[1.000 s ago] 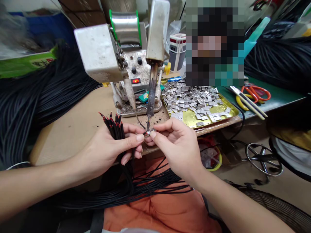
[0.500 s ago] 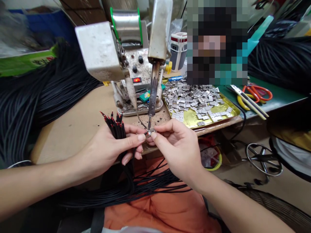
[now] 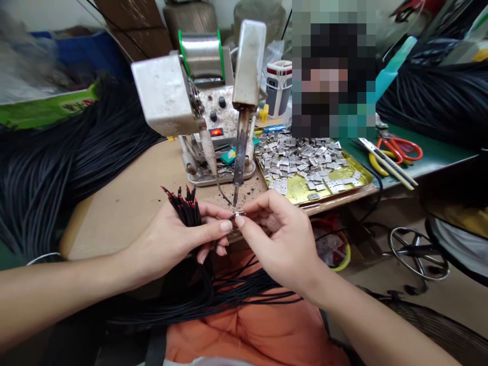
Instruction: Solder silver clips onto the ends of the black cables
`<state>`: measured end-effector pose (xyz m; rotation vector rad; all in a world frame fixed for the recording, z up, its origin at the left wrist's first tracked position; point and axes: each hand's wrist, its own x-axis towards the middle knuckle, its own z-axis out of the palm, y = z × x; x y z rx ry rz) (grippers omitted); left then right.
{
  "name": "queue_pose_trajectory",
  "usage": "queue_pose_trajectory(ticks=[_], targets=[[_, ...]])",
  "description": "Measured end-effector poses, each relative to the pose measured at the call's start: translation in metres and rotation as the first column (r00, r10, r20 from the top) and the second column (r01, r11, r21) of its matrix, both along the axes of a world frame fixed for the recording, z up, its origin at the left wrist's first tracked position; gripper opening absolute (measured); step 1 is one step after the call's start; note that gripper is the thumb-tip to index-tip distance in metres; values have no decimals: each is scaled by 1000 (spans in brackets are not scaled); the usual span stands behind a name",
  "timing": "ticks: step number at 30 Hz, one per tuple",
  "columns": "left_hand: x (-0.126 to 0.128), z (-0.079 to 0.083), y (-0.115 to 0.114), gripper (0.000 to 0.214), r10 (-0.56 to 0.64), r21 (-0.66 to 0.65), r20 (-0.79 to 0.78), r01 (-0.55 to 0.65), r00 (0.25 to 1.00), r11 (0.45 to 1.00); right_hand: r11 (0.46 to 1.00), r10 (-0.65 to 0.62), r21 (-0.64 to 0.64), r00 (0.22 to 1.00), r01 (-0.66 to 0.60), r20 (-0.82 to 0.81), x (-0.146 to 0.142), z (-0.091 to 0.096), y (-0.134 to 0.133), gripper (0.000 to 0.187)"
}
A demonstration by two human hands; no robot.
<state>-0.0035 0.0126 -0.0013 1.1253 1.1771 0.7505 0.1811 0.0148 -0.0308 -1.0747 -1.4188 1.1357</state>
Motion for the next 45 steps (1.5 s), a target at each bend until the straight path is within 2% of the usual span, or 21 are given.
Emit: queue_pose_trajectory(ticks=[3,5,6,9,12,15,18,22,24,27,28,30,32,34,36,40,42,43,44,45], targets=[[0,2,-4,29,-69,19,-13,70,998,997,991,119,39,982,-126,147,18,14,3,9],[0,3,-6,25,-109,11,-7,109,994,994,962,238,67,934,-264,265,31,26,5,6],[0,3,-7,24,-126,1,2,126,992,992,952,255,87,921,-292,296,34,30,5,6],[1,4,-10,18,-192,-3,46,193,980,981,951,231,128,923,-281,308,31,37,0,6],[3,3,-13,8,-282,70,32,279,959,958,947,223,161,931,-277,288,14,32,-8,17],[4,1,-16,3,-324,79,-35,326,945,942,943,158,246,953,-224,259,2,25,-13,9],[5,1,-17,17,-319,53,-55,322,946,945,954,119,245,969,-172,216,2,22,-15,9],[4,2,-15,28,-259,115,-46,263,965,958,994,68,82,991,-78,118,6,21,-12,7],[2,4,-14,28,-221,171,-103,236,970,957,998,58,-5,994,-58,90,9,22,-9,6],[1,7,-14,28,-169,252,-225,224,960,941,990,111,-98,989,-101,102,16,24,-2,7],[1,7,-14,23,-124,259,-228,183,966,949,983,145,-126,984,-132,102,20,25,1,8],[2,8,-14,10,-59,210,-179,97,982,973,959,227,-187,972,-212,62,26,25,5,11],[3,9,-14,5,-16,135,-144,35,989,990,926,290,-238,956,-292,-45,27,23,6,11],[4,9,-14,3,-18,90,-141,31,990,995,909,308,-240,937,-341,-167,23,19,3,12],[5,9,-14,6,-58,99,-140,72,988,992,918,303,-194,927,-347,-222,15,16,-1,14],[4,8,-13,11,-88,134,-147,107,985,985,939,326,-66,936,-336,-135,11,18,1,13],[4,7,-12,8,-63,99,-155,79,986,992,961,275,-7,961,-275,26,22,21,11,11],[4,7,-11,8,-51,75,-155,64,987,995,980,189,36,971,-196,146,30,23,18,9],[5,7,-11,8,-46,53,-152,55,987,997,990,25,126,959,-63,282,39,24,26,6],[6,7,-10,9,-42,36,-148,48,988,998,969,-169,236,895,75,412,47,24,34,3]])
